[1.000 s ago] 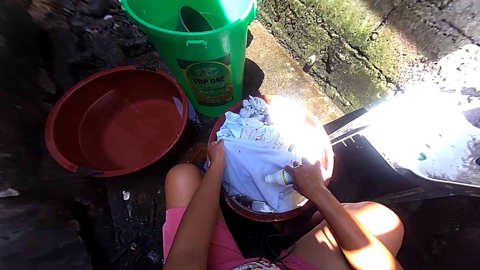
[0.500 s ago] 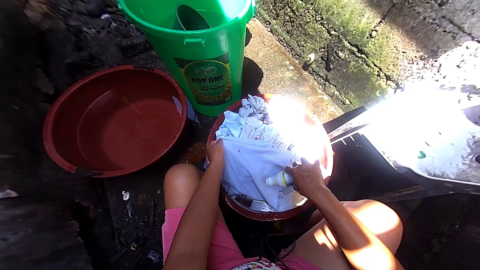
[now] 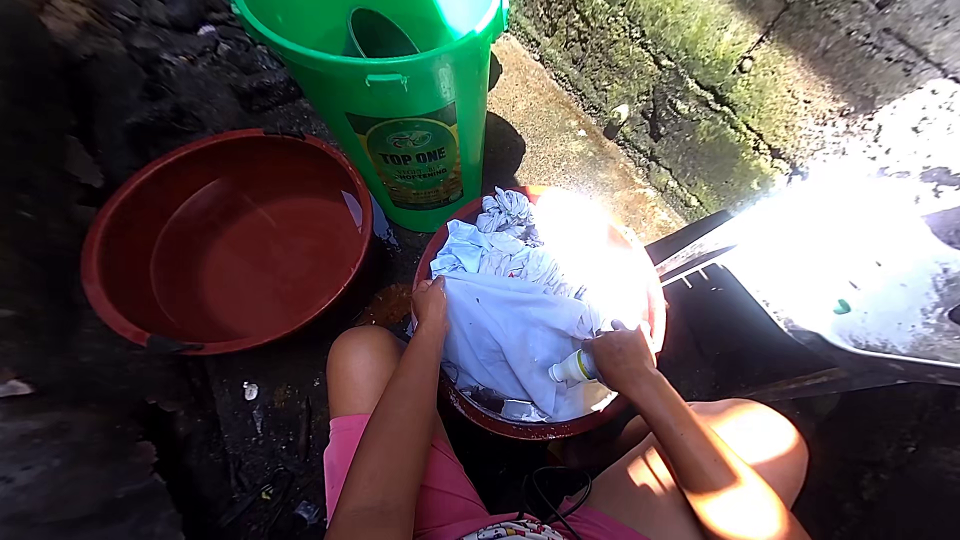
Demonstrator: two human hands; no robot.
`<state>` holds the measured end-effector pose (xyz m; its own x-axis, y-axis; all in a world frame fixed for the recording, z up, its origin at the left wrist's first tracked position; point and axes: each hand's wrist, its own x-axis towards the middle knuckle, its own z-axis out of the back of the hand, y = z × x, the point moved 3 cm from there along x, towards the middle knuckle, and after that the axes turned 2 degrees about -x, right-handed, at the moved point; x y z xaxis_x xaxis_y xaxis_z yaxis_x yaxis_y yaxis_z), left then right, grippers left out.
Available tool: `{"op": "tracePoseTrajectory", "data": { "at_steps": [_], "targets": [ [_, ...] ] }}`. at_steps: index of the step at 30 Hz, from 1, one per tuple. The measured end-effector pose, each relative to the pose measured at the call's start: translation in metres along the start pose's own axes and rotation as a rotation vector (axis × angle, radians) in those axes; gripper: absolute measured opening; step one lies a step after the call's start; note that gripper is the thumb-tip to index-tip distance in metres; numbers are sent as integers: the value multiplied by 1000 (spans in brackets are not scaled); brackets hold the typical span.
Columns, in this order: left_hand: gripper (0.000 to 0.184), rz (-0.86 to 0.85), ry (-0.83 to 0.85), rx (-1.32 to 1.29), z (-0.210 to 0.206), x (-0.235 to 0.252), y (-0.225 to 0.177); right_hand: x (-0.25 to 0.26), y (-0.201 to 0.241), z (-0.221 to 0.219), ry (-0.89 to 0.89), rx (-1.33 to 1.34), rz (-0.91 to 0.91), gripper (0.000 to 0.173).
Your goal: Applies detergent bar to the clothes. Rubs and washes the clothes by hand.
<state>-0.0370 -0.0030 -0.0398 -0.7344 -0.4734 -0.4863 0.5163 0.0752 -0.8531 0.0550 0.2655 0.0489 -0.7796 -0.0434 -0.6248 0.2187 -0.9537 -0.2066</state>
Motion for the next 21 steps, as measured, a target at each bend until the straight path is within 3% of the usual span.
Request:
{"op": "tracePoseTrajectory", "data": {
  "at_steps": [17,21],
  "targets": [
    [31,7,-1,-1,0,1,1,2,1,-2,10,-1,-3,25],
    [31,5,5,-2,0,0,0,6,-5,1,-102,48,-25,23]
  ]
}}
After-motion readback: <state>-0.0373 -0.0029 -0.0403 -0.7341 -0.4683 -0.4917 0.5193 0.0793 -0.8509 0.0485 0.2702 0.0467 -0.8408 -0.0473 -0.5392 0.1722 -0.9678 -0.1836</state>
